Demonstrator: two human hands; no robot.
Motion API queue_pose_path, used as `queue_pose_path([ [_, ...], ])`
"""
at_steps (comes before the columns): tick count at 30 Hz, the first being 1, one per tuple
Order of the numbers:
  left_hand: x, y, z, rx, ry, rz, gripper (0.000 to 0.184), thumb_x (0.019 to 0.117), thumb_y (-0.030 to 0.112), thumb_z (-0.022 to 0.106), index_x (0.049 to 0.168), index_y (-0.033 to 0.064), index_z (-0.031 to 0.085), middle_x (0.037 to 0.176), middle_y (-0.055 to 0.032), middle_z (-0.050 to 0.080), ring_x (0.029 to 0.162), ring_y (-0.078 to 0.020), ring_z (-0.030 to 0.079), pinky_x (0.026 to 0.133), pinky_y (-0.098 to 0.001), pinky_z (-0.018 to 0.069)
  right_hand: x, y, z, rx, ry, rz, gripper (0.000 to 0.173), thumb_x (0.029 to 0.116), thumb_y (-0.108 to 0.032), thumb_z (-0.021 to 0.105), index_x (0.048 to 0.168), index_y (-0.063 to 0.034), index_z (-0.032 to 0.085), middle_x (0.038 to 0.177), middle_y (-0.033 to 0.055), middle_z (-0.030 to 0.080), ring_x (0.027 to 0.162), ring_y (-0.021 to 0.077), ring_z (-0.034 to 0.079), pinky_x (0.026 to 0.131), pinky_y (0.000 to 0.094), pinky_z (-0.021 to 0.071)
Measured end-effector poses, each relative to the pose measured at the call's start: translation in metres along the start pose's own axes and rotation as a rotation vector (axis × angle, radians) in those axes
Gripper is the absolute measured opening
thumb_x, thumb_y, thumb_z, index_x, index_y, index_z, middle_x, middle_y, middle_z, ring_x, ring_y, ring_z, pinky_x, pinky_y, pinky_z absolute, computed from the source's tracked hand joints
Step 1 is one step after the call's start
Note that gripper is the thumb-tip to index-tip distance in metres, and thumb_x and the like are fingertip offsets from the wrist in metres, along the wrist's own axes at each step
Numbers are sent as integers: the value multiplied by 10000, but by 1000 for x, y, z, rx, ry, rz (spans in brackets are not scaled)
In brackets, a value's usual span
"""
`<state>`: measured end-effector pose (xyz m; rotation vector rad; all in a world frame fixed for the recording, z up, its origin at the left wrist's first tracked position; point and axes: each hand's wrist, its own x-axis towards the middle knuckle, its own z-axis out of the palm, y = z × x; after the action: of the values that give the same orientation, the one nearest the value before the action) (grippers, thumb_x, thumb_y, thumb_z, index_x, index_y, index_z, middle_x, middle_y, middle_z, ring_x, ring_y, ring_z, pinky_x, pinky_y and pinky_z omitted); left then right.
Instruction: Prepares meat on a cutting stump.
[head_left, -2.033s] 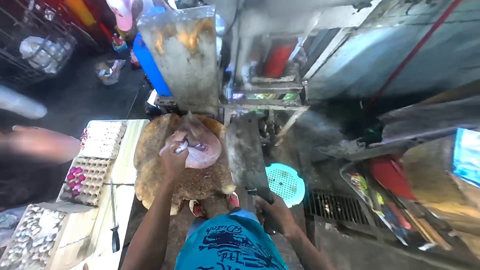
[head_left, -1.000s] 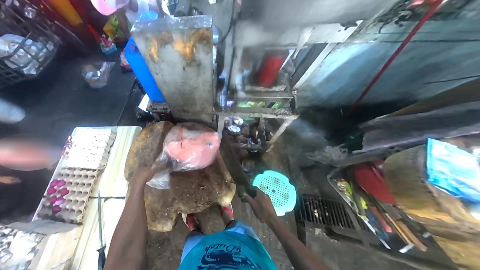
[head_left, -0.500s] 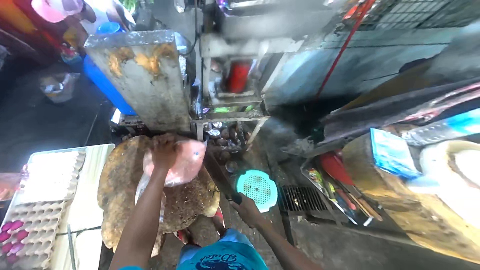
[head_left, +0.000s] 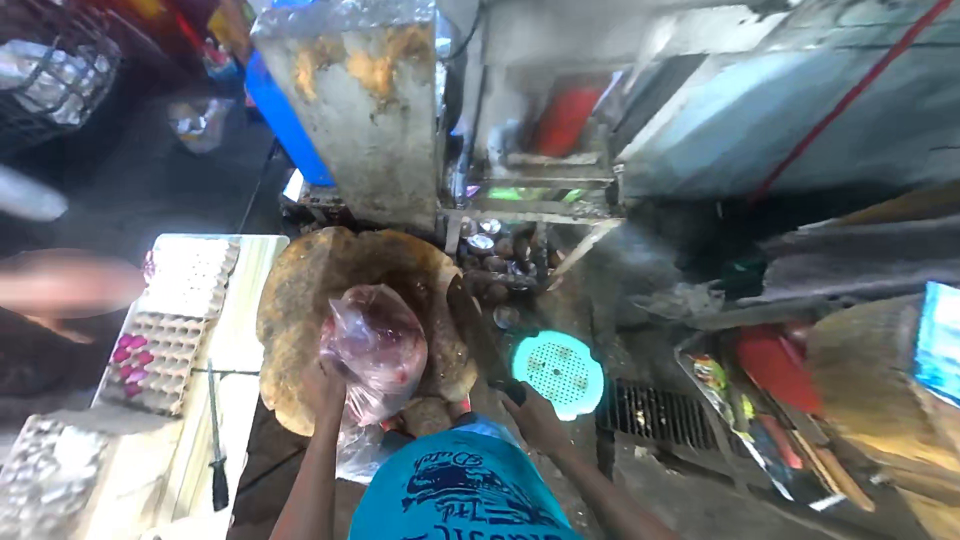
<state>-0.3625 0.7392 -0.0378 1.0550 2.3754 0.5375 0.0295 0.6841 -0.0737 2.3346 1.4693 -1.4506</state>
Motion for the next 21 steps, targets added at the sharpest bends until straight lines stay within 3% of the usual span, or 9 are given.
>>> queue_pose_path([
  [3,0,-12,6,-89,11,-12,420,1067,300,458,938,-12,708,859,-188,696,849,-340,687,816,-599,534,-1,-3,2,-27,13,2,552,1008,-424,643,1382,-28,557,1160,242,689,1052,398,688,947,592,536],
  [6,16,18,1,-152,80,96,418,1053,322,490,924,-7,713,798,-151,685,776,-281,678,761,-537,542,-5,-4,4,-31,31,-10,552,1009,-417,644,1384,-21,556,1134,238,698,1034,401,692,940,593,535],
  [9,66,66,-36,-57,22,160,388,1064,257,501,957,-56,703,882,-232,692,872,-371,686,841,-584,528,-6,-7,5,-33,43,-24,548,1014,-414,636,1372,-8,552,1103,243,699,1013,400,697,924,596,540],
  [12,143,57,-44,54,-127,176,454,1067,352,467,999,-37,691,957,-277,679,929,-450,668,825,-677,509,-10,-5,7,-40,37,-5,551,1019,-424,620,1376,-11,539,1106,236,697,1016,391,697,928,578,546],
  [14,174,47,-52,87,-261,213,436,1056,372,503,1029,-16,701,952,-260,684,890,-424,669,801,-664,511,-7,-6,6,-48,39,3,555,1019,-432,619,1374,-13,541,1119,240,695,1028,399,694,930,581,545],
  [16,175,47,-56,96,-341,282,406,1035,385,567,1221,40,674,1071,-240,703,977,-396,686,875,-644,527,-5,-5,8,-57,39,22,564,1015,-443,625,1383,-23,545,1145,244,693,1049,408,692,939,589,541],
  [18,151,44,-50,121,-342,342,596,973,429,628,1472,120,526,1301,-252,632,1170,-416,632,984,-646,501,-7,-4,11,-62,33,38,564,1012,-442,628,1384,-26,544,1160,242,690,1068,406,689,948,590,541],
  [19,135,43,-44,153,-315,363,701,954,474,644,1541,140,456,1446,-260,537,1304,-442,548,1058,-659,453,-7,-5,10,-65,29,46,565,1014,-440,627,1388,-26,542,1165,243,691,1080,407,687,954,591,539],
  [21,99,35,-23,277,-221,329,791,948,637,580,1566,165,436,1623,-220,352,1470,-463,362,1152,-705,321,-8,-8,11,-79,38,37,558,1017,-444,620,1382,-29,545,1142,237,700,1065,403,693,942,592,542],
])
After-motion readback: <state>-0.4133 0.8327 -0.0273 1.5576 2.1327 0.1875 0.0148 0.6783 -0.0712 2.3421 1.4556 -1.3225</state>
